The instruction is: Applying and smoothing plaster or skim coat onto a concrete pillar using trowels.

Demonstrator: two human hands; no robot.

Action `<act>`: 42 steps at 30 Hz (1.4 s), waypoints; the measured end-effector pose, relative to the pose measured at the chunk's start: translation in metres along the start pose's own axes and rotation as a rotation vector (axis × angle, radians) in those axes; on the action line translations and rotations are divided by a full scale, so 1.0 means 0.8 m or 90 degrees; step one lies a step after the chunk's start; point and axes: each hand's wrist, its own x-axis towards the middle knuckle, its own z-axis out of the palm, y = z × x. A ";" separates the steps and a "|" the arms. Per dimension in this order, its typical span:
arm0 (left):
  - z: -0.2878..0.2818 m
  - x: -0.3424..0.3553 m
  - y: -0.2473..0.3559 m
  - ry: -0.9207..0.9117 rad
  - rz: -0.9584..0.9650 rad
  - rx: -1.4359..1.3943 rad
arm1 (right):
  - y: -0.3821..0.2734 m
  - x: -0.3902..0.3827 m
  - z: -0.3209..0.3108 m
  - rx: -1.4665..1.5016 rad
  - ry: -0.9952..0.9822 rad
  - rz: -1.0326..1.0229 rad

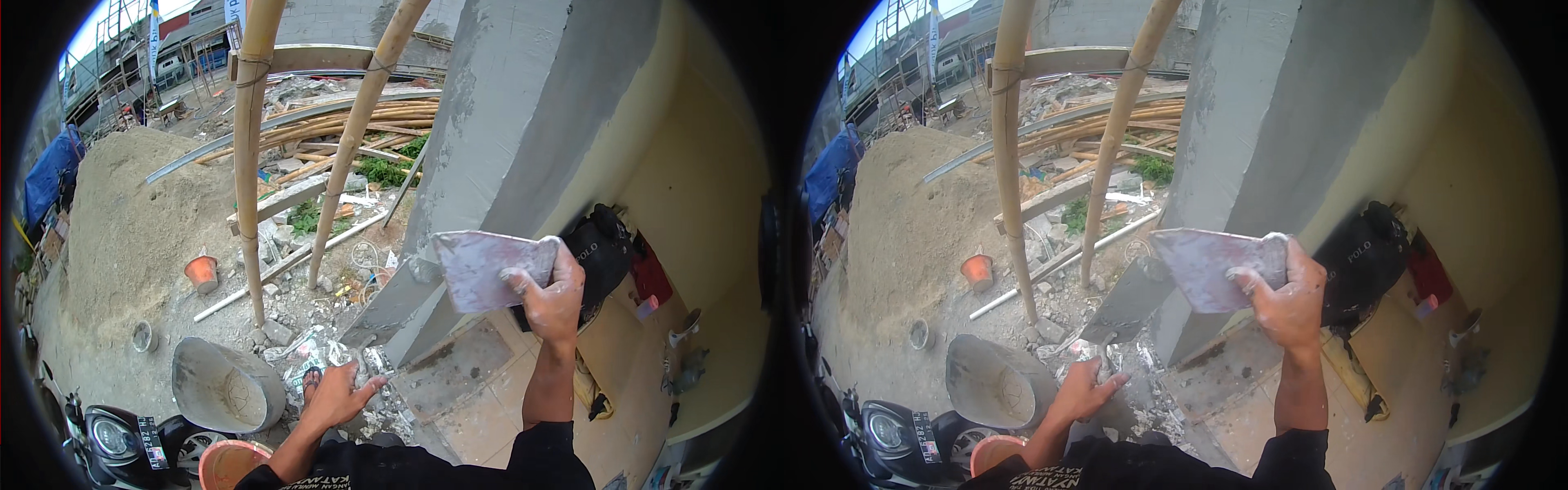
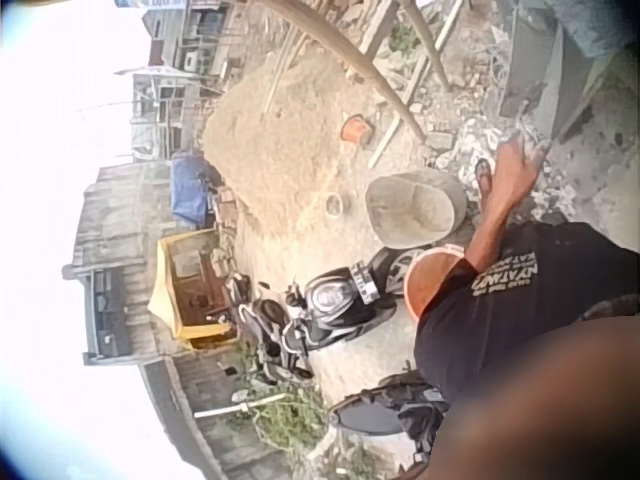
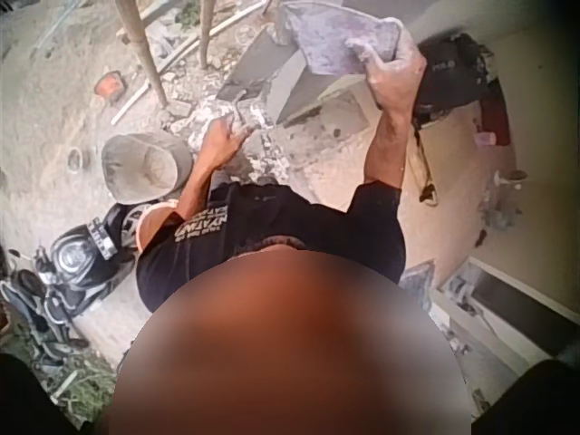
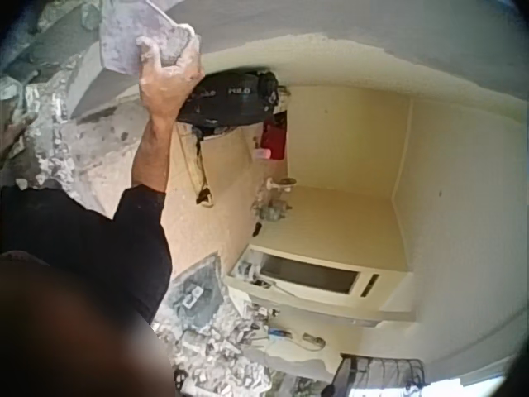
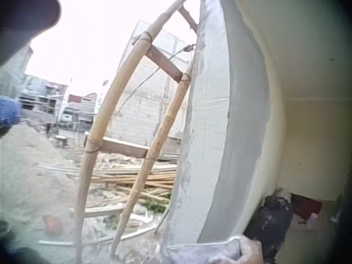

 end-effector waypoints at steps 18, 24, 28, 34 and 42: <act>-0.004 -0.016 0.000 0.055 0.065 -0.065 | 0.009 0.221 -0.120 0.294 0.159 -0.177; 0.002 -0.027 -0.062 0.046 -0.090 -0.200 | 0.015 0.273 -0.101 0.381 0.066 -0.152; -0.004 -0.037 -0.061 0.062 -0.091 -0.205 | 0.023 0.287 -0.105 0.333 0.101 -0.151; -0.006 -0.040 -0.075 0.068 -0.079 -0.215 | 0.009 0.263 -0.120 0.325 0.107 -0.202; -0.005 -0.031 -0.071 0.061 -0.076 -0.127 | 0.010 0.284 -0.129 0.193 0.175 -0.179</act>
